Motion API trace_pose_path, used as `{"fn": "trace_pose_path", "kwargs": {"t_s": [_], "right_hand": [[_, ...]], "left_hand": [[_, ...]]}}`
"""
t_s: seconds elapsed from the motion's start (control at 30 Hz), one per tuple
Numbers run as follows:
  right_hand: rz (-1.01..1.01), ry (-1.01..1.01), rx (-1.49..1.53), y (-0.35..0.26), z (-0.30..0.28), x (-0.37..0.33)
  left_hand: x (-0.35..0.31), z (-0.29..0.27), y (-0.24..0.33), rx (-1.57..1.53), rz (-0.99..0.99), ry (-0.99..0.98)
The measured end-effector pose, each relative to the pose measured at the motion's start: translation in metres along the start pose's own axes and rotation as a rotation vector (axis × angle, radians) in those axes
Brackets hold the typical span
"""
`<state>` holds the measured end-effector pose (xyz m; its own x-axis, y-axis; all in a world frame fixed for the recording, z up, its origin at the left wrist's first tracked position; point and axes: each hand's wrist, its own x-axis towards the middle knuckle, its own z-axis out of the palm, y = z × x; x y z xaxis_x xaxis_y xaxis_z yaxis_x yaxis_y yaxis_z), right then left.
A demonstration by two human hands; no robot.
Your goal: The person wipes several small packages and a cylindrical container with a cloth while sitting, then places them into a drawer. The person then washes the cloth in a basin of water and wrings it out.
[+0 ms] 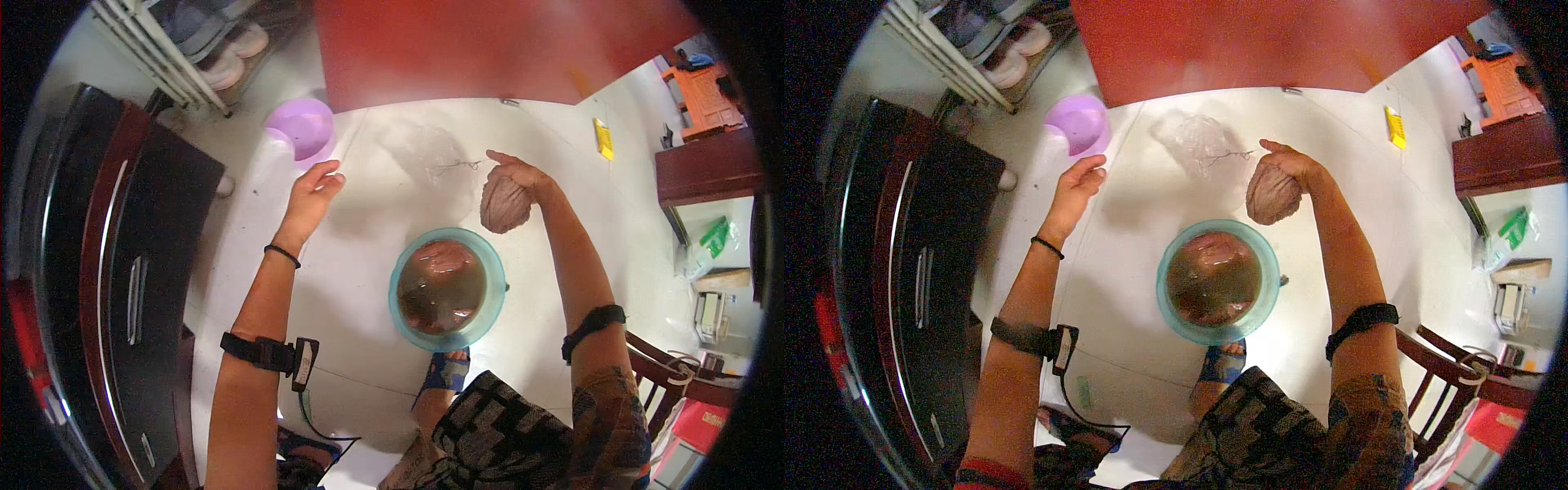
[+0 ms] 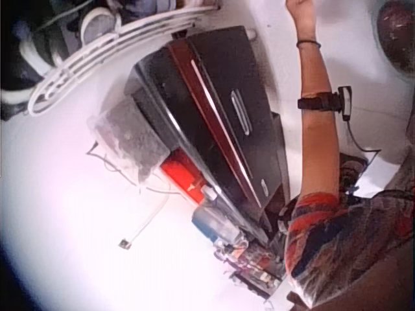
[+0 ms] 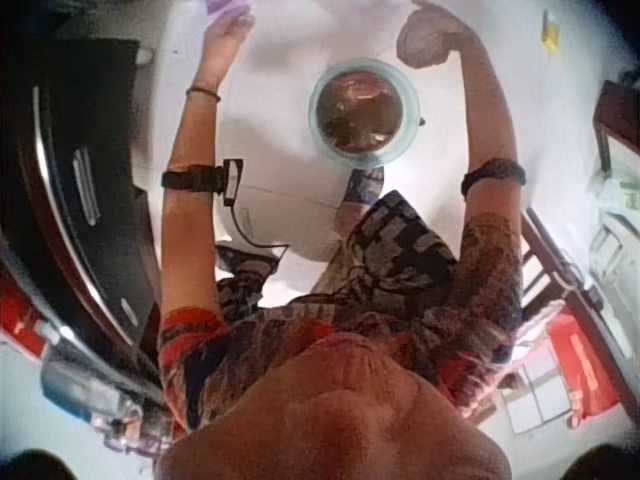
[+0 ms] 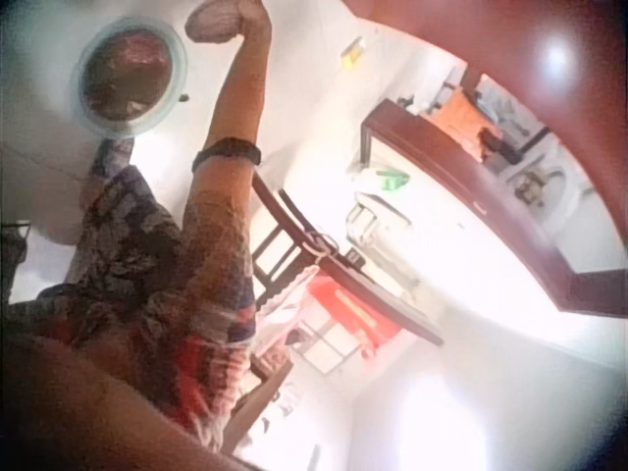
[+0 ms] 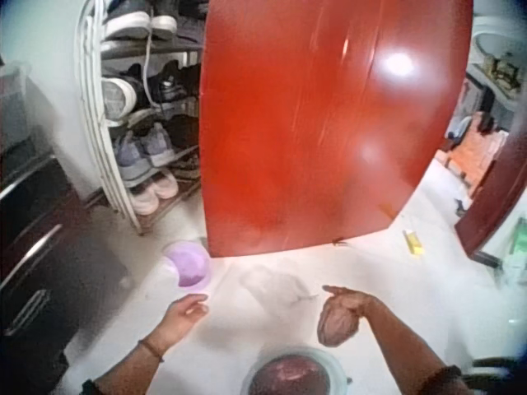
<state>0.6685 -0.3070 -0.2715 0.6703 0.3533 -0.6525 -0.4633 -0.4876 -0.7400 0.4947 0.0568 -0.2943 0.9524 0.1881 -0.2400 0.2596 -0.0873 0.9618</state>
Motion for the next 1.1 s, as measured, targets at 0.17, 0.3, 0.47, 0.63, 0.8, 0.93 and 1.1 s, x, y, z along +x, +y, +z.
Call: {"fn": "trace_pose_path", "kwargs": {"t_s": [0.17,0.3,0.47,0.63,0.8,0.93,1.1], "right_hand": [[0.017,-0.115,0.027,0.01,-0.006,-0.011],[0.019,-0.13,-0.063,0.023,0.005,-0.006],[0.009,0.033,0.157,0.057,-0.052,-0.038],[0.054,0.361,0.234,0.106,-0.144,-0.126],[-0.185,0.069,0.18,0.109,-0.131,-0.143],[-0.066,0.1,0.285,0.083,-0.094,-0.124],[-0.157,0.084,0.412,0.038,-0.057,-0.099]], "left_hand": [[0.037,0.082,0.002,0.729,0.566,-0.199],[0.055,0.139,0.003,1.048,0.824,-0.341],[0.071,0.155,-0.011,1.157,0.478,-0.434],[0.077,0.142,-0.012,1.01,0.581,-0.395],[0.076,0.128,0.002,0.838,0.681,-0.205],[0.084,0.114,0.004,0.714,0.724,0.012],[0.076,0.111,0.025,0.553,0.574,-0.035]]}}
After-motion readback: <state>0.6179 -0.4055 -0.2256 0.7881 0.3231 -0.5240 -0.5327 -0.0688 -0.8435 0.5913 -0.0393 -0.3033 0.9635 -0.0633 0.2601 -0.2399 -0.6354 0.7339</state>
